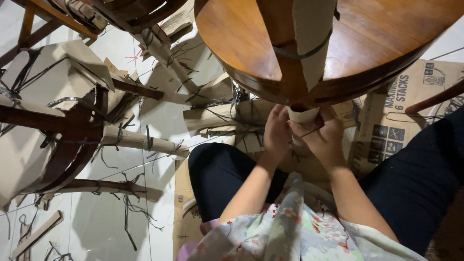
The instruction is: Securing cardboard around furniture legs using wire for protection during transport.
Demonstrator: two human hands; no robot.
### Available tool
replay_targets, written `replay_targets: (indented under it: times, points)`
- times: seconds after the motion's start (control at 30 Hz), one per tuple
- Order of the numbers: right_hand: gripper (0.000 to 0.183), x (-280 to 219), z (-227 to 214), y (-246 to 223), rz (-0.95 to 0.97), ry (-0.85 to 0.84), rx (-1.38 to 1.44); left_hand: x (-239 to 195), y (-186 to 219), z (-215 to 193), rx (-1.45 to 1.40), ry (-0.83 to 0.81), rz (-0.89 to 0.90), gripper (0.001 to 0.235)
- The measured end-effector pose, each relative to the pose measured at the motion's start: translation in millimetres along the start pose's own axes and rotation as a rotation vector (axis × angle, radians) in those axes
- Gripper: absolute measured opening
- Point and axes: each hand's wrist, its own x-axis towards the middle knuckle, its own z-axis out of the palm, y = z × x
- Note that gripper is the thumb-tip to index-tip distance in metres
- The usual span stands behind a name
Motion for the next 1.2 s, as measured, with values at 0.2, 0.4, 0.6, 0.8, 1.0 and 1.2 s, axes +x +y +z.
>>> replay_targets:
  times: [0.2, 0.4, 0.6, 0.8, 1.0, 1.2]
  points:
    - [0.065, 5, -9, 11, 0.385, -0.130, 0.318, 43, -3, -26, -0.026, -0.071, -0.096, 0.053]
    - [0.068, 4, -2, 9, 0.288, -0.081, -0.018, 20, 8, 5, 0.155, 0.209, 0.081, 0.012]
    - [0.056, 21, -8, -24, 0.439, -0.169, 0.184, 20, 18, -5, 0.325, 0.179, 0.244, 0.013]
    - [0.071, 7, 8, -16, 0.271, -0.006, 0.011, 6, 29, 24, 0.526, 0.158, 0.527, 0.007]
    - [0.065, 5, 0, -12, 0.252, -0.028, 0.056, -10, 70, 74, 0.389, -0.032, 0.559, 0.021]
    - [0.037, 13, -20, -29, 0.289, -0.132, -0.038, 6, 75, 49, 0.837, -0.226, 0.999, 0.011]
